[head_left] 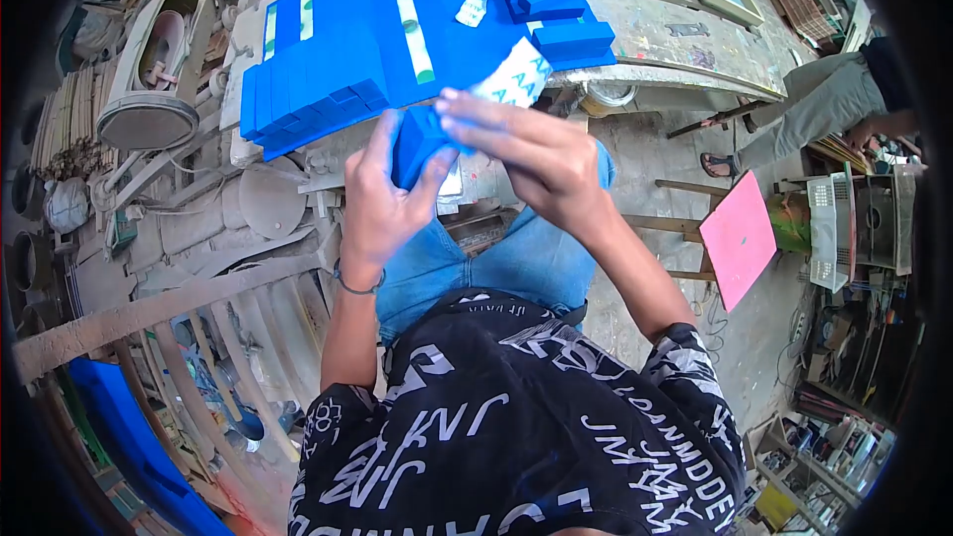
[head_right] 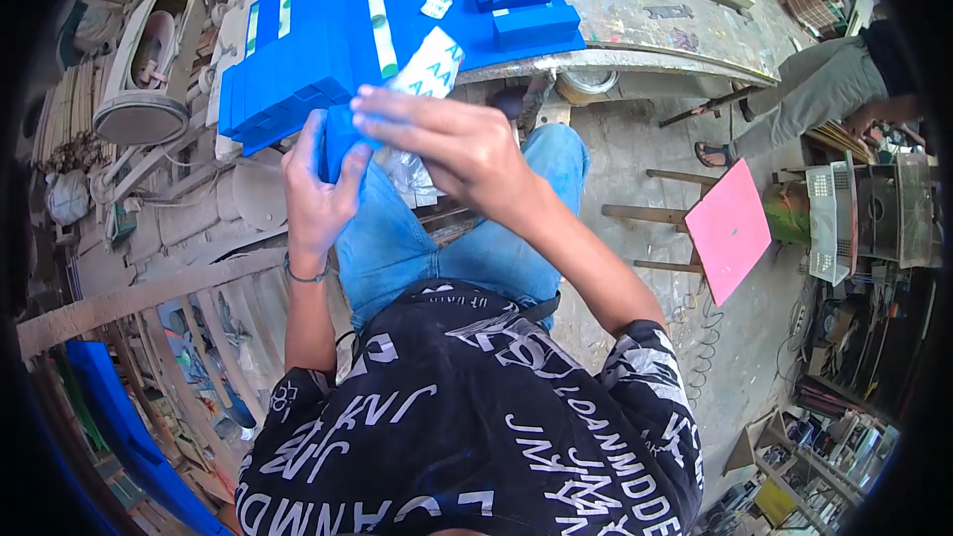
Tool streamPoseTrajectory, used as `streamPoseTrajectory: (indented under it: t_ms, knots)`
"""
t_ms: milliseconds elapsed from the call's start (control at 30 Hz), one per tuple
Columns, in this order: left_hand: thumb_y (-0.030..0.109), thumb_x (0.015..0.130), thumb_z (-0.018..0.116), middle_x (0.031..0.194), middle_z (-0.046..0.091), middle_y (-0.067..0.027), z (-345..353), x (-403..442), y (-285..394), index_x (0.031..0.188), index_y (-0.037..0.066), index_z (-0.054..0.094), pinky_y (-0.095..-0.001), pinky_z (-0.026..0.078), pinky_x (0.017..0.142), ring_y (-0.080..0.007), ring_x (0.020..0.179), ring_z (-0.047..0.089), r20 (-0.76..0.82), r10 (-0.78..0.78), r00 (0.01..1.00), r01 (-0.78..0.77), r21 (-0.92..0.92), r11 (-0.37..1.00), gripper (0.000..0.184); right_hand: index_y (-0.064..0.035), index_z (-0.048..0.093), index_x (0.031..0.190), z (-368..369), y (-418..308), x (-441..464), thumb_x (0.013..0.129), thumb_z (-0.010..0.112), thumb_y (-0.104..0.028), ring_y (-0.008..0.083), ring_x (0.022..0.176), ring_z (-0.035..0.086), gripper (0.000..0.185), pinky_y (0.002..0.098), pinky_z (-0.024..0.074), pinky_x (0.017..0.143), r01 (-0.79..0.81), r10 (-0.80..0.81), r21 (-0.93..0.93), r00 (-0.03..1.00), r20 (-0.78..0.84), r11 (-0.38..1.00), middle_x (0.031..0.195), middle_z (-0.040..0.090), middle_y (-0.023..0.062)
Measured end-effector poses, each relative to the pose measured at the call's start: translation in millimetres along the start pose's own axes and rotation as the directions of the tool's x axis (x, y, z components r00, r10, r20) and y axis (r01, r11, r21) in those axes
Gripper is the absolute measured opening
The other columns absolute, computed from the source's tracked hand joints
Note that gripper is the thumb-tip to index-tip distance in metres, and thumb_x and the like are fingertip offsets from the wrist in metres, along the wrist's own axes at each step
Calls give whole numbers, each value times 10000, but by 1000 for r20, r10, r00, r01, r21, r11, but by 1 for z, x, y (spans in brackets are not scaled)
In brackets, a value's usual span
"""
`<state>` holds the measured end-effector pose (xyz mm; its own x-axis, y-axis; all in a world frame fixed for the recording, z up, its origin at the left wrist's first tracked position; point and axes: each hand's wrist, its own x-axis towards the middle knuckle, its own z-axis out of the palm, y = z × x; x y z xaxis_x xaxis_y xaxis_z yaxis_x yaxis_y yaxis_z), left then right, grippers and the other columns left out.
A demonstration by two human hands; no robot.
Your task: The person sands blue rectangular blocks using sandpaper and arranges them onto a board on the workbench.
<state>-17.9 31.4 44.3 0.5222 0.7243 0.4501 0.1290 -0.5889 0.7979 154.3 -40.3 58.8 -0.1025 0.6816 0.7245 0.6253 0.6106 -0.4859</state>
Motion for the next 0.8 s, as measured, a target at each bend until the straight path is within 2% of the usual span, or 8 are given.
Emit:
streamPoseTrajectory:
  t_ms: [133, 200, 300, 400, 533, 700, 800]
  knots:
    - [162, 820, 702, 627, 566, -148, -1, 0, 4, 943, -36, 508, -336, 419, 482, -228, 508, 569, 34, -38, 999, 36, 51, 998, 303, -6, 668, 1073, 2, 4, -3, 681, 549, 141, 309, 1104, 614, 435, 368, 504, 935, -13, 13, 30, 1000, -3, 999, 1154, 648, 148]
    - [164, 820, 702, 634, 575, -153, 1, 1, 11, 935, -30, 505, -344, 426, 485, -254, 522, 592, 69, -29, 997, 25, 58, 998, 300, -12, 673, 1073, 1, 4, -5, 678, 549, 140, 304, 1100, 617, 442, 367, 505, 934, -50, 51, -14, 998, 21, 999, 1148, 653, 138]
    - [170, 819, 707, 645, 586, -160, 0, 1, 3, 931, -24, 508, -348, 442, 495, -265, 550, 623, 76, -52, 996, 48, 55, 997, 300, -24, 677, 1076, -1, -2, -4, 680, 547, 137, 296, 1101, 617, 447, 365, 507, 929, 26, -26, -2, 999, 45, 1000, 1144, 654, 138]
    - [170, 816, 711, 653, 593, -165, 2, 1, 9, 932, -19, 512, -348, 453, 502, -273, 571, 641, 95, -31, 995, 30, 10, 999, 298, -25, 678, 1073, 0, 1, -4, 681, 550, 134, 294, 1102, 617, 442, 365, 507, 929, -40, 40, 24, 999, 3, 999, 1144, 654, 138]
    - [174, 815, 711, 645, 593, -172, -2, 4, 7, 936, -19, 515, -349, 461, 506, -286, 580, 649, 152, -18, 988, 18, 3, 1000, 300, -25, 675, 1076, -1, 5, -6, 691, 554, 132, 292, 1094, 622, 432, 355, 515, 912, -2, 2, 20, 1000, 21, 1000, 1152, 650, 138]
    - [194, 808, 720, 620, 585, -177, -4, 6, 0, 925, -17, 513, -358, 463, 506, -315, 576, 646, 220, -54, 974, 37, 82, 996, 318, -28, 675, 1079, -2, 5, -6, 686, 554, 137, 291, 1084, 628, 443, 350, 524, 895, 13, -14, 22, 999, 31, 1000, 1157, 648, 139]
    - [180, 798, 722, 637, 592, -188, 0, 4, 5, 948, -21, 521, -364, 464, 510, -319, 580, 645, 199, -39, 979, 29, 56, 998, 322, -32, 675, 1086, -1, 7, -10, 674, 543, 147, 293, 1072, 633, 468, 350, 529, 886, -3, 3, -8, 999, 32, 1000, 1150, 650, 144]
